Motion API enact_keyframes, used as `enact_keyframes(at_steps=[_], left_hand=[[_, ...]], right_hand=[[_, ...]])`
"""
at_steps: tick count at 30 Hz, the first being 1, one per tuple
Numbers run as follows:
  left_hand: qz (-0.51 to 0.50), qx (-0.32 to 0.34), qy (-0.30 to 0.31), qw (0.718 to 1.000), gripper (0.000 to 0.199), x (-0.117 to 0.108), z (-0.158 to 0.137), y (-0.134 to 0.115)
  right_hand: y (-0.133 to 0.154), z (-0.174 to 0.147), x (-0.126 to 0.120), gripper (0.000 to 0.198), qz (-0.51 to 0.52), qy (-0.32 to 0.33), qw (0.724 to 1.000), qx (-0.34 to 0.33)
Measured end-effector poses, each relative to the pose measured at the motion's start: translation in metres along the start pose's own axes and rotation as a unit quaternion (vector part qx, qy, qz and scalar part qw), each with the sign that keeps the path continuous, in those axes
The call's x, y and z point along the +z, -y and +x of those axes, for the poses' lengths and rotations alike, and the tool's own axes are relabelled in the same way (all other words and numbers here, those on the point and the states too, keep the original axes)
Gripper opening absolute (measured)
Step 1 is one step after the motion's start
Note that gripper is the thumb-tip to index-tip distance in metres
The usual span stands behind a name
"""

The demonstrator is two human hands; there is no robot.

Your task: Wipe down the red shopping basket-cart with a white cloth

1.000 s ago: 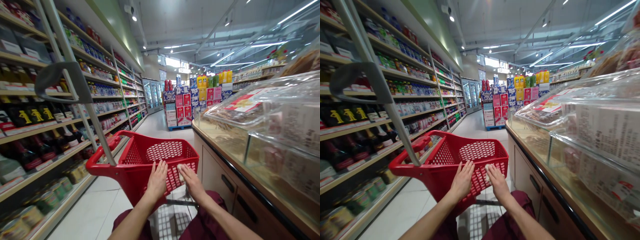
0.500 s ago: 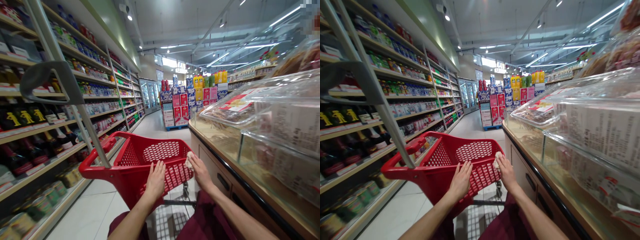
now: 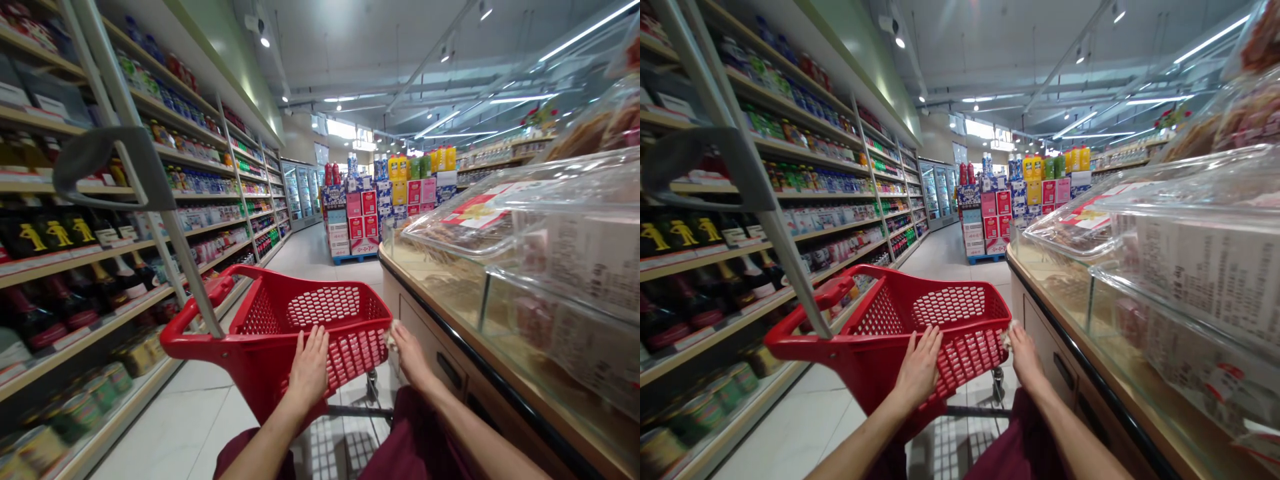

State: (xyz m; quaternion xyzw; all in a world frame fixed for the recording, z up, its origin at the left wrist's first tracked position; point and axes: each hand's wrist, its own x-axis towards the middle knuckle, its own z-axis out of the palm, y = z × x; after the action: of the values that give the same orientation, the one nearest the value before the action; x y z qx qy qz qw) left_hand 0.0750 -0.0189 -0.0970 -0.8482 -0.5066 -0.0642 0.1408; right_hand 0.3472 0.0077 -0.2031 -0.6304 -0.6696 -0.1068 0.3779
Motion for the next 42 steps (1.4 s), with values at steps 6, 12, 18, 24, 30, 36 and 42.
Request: enact_keyframes(at_steps=[6,12,18,24,30,36,42], left_hand=[[0.009,-0.025,-0.023,0.999,0.060,-0.001,-0.008,0.015],[0.024,-0.025,-0.053,0.998,0.060,0.003,-0.016,0.023],[0.027,-0.036,-0.072,0.996,0.059,-0.004,-0.019,0.031],[0.024,-0.050,-0.079,0.995,0.057,-0.009,-0.021,0.034],[0.022,-0.044,-0.080,0.996,0.058,-0.008,-0.025,0.037],[0.050,-0.046,-0.087,0.994,0.059,-0.009,-0.032,0.042],[0.055,-0.068,-0.098,0.991,0.058,-0.015,-0.042,0.057]], right_hand=[[0.041,-0.001,-0.008,0.057,0.056,-0.052,0.994,-0.083],[0.067,-0.008,0.012,0.056,0.061,-0.031,0.991,-0.118],[0.089,-0.003,-0.001,0.059,0.103,-0.038,0.982,-0.152],[0.109,-0.003,0.003,0.053,0.109,-0.041,0.976,-0.184],[0.125,-0.016,0.002,0.052,0.129,-0.032,0.967,-0.219],[0.125,-0.017,0.020,0.050,0.107,-0.009,0.966,-0.235],[0.152,-0.005,0.008,0.057,0.123,-0.028,0.960,-0.250]])
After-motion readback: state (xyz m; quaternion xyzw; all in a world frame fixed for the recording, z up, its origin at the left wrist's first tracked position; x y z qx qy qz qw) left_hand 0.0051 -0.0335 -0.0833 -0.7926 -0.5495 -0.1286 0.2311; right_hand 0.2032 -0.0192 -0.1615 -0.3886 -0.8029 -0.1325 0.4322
